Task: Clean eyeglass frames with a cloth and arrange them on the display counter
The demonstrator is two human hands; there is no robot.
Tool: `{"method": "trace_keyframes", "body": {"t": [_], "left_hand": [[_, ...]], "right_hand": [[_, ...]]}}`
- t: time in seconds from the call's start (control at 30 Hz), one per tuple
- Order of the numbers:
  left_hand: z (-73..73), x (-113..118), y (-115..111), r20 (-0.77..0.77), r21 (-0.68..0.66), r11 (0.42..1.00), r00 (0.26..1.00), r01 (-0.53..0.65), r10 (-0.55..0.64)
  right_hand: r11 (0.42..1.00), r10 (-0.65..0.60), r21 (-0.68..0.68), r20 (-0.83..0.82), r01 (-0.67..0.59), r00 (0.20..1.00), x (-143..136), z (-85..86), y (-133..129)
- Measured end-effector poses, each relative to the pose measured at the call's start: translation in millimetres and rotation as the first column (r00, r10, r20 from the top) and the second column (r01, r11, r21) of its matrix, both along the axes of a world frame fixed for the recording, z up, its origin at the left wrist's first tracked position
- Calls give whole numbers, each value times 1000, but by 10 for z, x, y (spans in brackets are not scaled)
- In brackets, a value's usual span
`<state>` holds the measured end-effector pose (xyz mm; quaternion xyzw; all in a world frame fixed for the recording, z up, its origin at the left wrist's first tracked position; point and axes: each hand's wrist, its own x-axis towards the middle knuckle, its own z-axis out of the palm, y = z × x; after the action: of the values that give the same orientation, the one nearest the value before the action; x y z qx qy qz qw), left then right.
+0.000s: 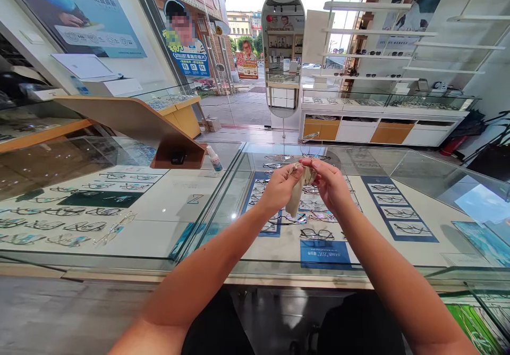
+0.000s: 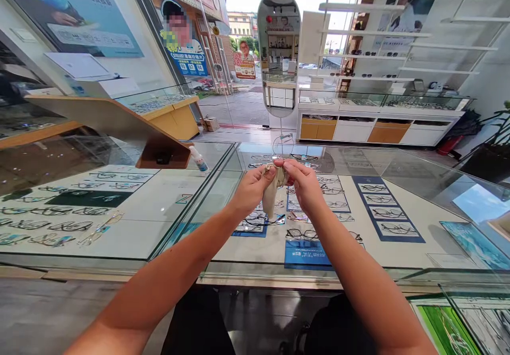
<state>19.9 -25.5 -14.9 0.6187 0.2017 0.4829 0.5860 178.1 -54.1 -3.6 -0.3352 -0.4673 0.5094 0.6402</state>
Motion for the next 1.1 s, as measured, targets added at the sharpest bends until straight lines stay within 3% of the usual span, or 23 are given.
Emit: {"method": "trace_keyframes", "body": {"t": [0.23, 0.37, 0.57, 0.93, 1.0, 1.1], "left_hand": [[8, -18, 2, -27, -23, 997, 997, 75, -76], [65, -57, 12, -21, -43, 999, 1000, 21, -22], [126, -91, 70, 54, -59, 996, 996, -64, 67], [109, -113, 69, -95, 4, 998, 993, -66, 66], [102, -110, 70, -119, 28, 996, 989, -83, 86], [99, -108, 66, -153, 77, 991, 981, -110, 121]], "right_hand": [[1000, -19, -21, 2, 19, 1000, -12, 8, 8], [997, -70, 39, -5, 70, 998, 25, -40, 62], [980, -170, 129, 160, 150, 972, 61, -93, 101], [927, -318, 293, 278, 236, 906, 135, -124, 126], [908, -364, 337, 333, 251, 870, 118, -117, 105], [819, -524, 490, 428, 298, 736, 70, -104, 62]]}}
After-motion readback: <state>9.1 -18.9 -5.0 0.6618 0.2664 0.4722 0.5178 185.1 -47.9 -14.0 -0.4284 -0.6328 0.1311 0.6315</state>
